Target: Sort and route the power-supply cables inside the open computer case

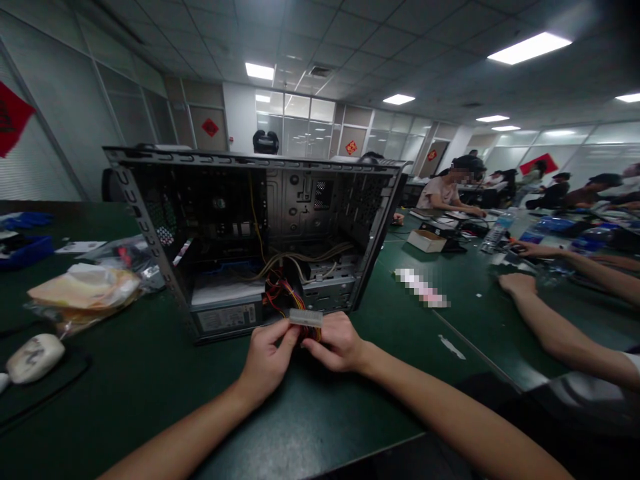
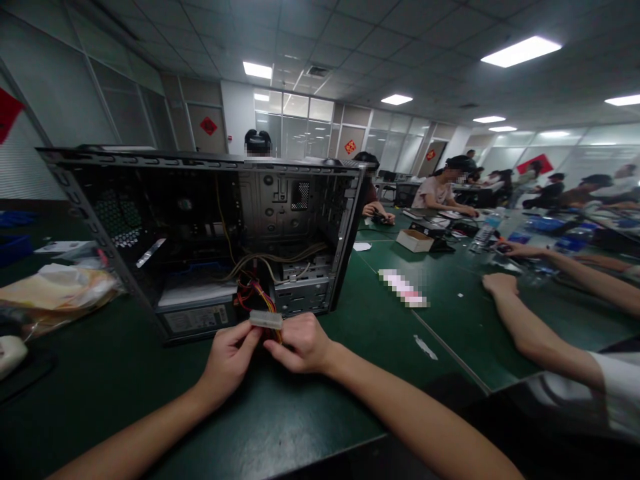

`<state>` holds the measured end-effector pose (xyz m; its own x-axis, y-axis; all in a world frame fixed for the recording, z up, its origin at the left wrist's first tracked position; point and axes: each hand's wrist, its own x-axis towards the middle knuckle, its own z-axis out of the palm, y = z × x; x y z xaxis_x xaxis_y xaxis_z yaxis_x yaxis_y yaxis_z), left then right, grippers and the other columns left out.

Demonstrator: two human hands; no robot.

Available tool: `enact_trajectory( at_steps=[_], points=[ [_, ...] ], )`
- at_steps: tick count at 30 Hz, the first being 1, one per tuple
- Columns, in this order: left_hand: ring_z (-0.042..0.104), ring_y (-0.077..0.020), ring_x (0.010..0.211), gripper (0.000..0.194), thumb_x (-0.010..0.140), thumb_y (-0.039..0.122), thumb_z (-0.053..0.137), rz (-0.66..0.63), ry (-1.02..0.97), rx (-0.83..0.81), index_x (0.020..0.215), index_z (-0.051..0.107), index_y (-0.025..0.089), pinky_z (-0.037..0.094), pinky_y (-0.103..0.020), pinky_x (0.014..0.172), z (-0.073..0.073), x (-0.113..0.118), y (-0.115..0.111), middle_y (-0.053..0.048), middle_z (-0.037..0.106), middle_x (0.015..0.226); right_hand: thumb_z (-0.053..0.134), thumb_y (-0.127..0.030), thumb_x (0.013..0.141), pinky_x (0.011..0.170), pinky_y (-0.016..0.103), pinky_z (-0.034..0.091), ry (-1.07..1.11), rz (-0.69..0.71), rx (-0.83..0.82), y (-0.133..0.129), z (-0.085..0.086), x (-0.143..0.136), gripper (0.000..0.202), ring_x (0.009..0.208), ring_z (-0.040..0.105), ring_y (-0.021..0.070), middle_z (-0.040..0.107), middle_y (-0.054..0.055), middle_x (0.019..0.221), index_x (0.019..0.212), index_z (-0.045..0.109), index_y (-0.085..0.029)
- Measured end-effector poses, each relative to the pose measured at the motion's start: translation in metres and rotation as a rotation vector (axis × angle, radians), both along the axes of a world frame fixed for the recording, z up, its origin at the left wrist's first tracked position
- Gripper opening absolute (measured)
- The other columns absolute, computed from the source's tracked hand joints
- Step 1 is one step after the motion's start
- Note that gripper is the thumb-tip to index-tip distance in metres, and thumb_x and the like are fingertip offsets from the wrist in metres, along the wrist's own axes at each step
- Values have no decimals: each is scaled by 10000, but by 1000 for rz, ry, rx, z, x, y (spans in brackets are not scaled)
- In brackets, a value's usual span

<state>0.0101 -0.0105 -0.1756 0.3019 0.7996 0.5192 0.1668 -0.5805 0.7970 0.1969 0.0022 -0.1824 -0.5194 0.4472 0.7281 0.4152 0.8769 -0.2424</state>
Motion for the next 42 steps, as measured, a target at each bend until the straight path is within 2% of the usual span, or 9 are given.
enact_trajectory(
  at_steps=[3, 9, 15, 21, 25, 30, 34, 42],
  points=[
    [637, -165, 701, 223, 926, 308, 545, 15, -62, -57, 927, 695, 143, 493, -229, 671, -2, 0, 1, -24, 688, 759, 504, -287, 937, 539, 259, 389, 18, 20, 51, 1, -2, -1, 305, 519, 525, 129, 599, 27, 583, 655, 564, -190],
    [615, -155, 740, 229, 954, 318, 511, -41, -77, -94, 1007, 659, 151, 493, -239, 734, -5, 1, 2, -18, 678, 824, 445, -268, 964, 546, 253, 400, 74, 20, -2, 0, 3, -3, 320, 514, 499, 121, 567, 15, 571, 672, 545, -184],
    [616, -172, 800, 277, 990, 321, 433, -77, -25, -43, 1103, 614, 145, 489, -264, 763, -2, 0, 0, -52, 683, 942, 439, -265, 973, 538, 235, 401, 136, 53, -115, -2, 6, -3, 318, 512, 492, 110, 541, 6, 586, 685, 539, -175],
    [618, -184, 815, 325, 1007, 335, 389, -102, 5, -14, 1175, 594, 146, 492, -302, 826, -5, -3, 2, -65, 680, 979, 450, -285, 982, 531, 220, 408, 191, 63, -213, -2, 4, -5, 352, 508, 509, 101, 551, 3, 590, 667, 553, -166],
    [624, -210, 963, 345, 1012, 321, 376, -127, 18, 24, 1233, 581, 154, 479, -328, 912, -6, -4, 5, -92, 662, 1137, 457, -288, 981, 532, 219, 410, 203, 57, -241, -3, 4, -6, 355, 503, 514, 101, 551, -1, 585, 660, 547, -165],
    [572, -232, 1141, 332, 1002, 267, 403, -209, 79, 112, 1293, 527, 168, 437, -356, 1018, -3, -5, 7, -113, 598, 1258, 430, -266, 977, 542, 228, 406, 132, 60, -162, 0, 2, -2, 320, 519, 494, 109, 522, -3, 589, 680, 514, -179],
    [567, -232, 1142, 287, 980, 234, 453, -229, 107, 151, 1242, 552, 173, 439, -359, 1025, -2, -4, 8, -112, 597, 1225, 411, -231, 965, 548, 239, 392, 45, 78, -81, 2, 2, 2, 277, 519, 459, 113, 497, -6, 591, 704, 488, -187],
    [583, -216, 1107, 290, 986, 188, 416, -205, 72, 165, 1241, 554, 183, 450, -348, 1005, -4, -3, 6, -103, 606, 1195, 402, -266, 976, 540, 243, 369, 8, 75, -71, 4, 0, 2, 299, 514, 443, 114, 497, -9, 584, 692, 466, -195]
  ],
)
